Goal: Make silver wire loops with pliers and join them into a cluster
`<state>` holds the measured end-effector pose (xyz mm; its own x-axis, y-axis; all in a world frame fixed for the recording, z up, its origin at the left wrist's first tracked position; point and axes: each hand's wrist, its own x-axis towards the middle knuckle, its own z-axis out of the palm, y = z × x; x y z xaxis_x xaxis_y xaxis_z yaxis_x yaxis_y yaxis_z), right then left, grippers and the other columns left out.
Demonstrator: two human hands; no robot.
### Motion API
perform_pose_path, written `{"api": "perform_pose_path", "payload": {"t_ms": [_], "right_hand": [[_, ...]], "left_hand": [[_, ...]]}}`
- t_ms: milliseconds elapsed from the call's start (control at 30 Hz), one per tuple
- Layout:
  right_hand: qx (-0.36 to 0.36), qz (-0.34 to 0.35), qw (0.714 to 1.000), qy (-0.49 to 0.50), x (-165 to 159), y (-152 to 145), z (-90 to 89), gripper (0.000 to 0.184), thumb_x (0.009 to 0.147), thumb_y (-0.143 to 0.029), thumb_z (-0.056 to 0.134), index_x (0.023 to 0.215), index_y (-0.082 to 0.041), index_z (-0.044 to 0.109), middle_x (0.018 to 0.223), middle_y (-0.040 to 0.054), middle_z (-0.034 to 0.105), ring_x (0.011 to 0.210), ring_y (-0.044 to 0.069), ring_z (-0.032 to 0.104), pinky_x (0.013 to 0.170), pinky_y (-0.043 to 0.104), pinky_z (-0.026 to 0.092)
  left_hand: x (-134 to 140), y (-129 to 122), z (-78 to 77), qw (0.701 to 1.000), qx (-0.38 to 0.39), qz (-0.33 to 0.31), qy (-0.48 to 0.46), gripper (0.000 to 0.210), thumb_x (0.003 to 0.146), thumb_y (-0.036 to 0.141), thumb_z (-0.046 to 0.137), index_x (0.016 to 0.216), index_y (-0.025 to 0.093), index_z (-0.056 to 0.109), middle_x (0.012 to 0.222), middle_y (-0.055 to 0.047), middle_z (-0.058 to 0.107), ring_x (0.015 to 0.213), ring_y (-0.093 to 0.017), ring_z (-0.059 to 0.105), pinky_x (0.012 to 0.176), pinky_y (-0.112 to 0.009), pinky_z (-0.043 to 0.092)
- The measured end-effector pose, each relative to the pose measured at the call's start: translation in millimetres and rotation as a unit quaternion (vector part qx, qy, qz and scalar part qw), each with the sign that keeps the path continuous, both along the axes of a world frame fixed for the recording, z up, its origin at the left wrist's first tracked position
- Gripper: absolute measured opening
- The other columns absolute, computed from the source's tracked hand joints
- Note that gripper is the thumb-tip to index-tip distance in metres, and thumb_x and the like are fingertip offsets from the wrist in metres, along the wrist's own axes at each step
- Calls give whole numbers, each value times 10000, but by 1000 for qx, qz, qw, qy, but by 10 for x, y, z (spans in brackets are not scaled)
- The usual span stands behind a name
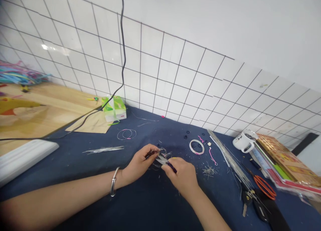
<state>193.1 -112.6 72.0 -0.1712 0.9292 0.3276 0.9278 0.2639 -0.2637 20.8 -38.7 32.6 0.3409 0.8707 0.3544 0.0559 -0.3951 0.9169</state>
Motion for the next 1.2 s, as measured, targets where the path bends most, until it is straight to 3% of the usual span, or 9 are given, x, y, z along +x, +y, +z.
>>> {"api": "perform_pose_path", "payload": {"t_ms": [133, 300, 400, 500, 667, 933, 1200], "right_hand": [[-21, 0, 997, 70, 132, 85, -9, 243, 856, -383, 449, 901, -232, 634, 830, 4, 662, 744, 127, 604, 651, 205, 431], [31, -134, 985, -106, 419, 246, -234, 304, 832, -440, 457, 948, -200, 604, 831, 63, 632, 744, 185, 598, 603, 263, 412], [52, -138, 974, -174, 449, 286, -310, 311, 785, -463, 518, 884, -181, 606, 819, 91, 599, 765, 214, 565, 625, 297, 401], [116, -90, 978, -147, 296, 253, -260, 237, 790, -385, 539, 868, -169, 596, 864, 107, 583, 864, 234, 523, 738, 345, 388], [142, 3, 989, -44, -177, 223, -136, 136, 851, -204, 456, 809, -182, 583, 746, 51, 575, 754, 171, 513, 741, 310, 384], [157, -81, 984, 13, -529, 493, -87, 146, 850, -224, 459, 834, -185, 599, 743, 44, 578, 740, 171, 507, 724, 298, 385], [201, -94, 975, 16, -691, 579, -31, 97, 822, -202, 479, 800, -175, 570, 762, 48, 571, 758, 171, 502, 732, 293, 389]], "left_hand": [[17, 41, -17, 998, -64, 4, -27, 104, 799, 211, 494, 881, 180, 549, 809, -12, 572, 754, -142, 532, 706, -260, 427], [13, 56, -13, 993, -110, 4, -48, 102, 798, 225, 492, 875, 173, 535, 789, -1, 551, 726, -130, 508, 670, -243, 419], [12, 46, -11, 992, -115, 8, -48, 105, 793, 220, 493, 879, 174, 533, 801, -1, 551, 741, -132, 510, 679, -245, 421], [28, 40, -24, 994, -97, 27, -41, 98, 783, 197, 497, 868, 174, 538, 793, 2, 553, 743, -132, 514, 689, -248, 421], [77, 25, -76, 996, -58, 47, -48, 167, 778, 148, 483, 926, 179, 552, 870, -25, 578, 812, -149, 537, 767, -286, 428], [35, 21, -39, 995, -46, 47, -76, 238, 774, 115, 483, 993, 188, 539, 955, -51, 566, 894, -167, 536, 832, -326, 420], [-26, 49, 76, 992, -8, 79, -97, 231, 786, 112, 484, 1001, 189, 519, 942, -50, 540, 870, -161, 516, 804, -312, 420]]}}
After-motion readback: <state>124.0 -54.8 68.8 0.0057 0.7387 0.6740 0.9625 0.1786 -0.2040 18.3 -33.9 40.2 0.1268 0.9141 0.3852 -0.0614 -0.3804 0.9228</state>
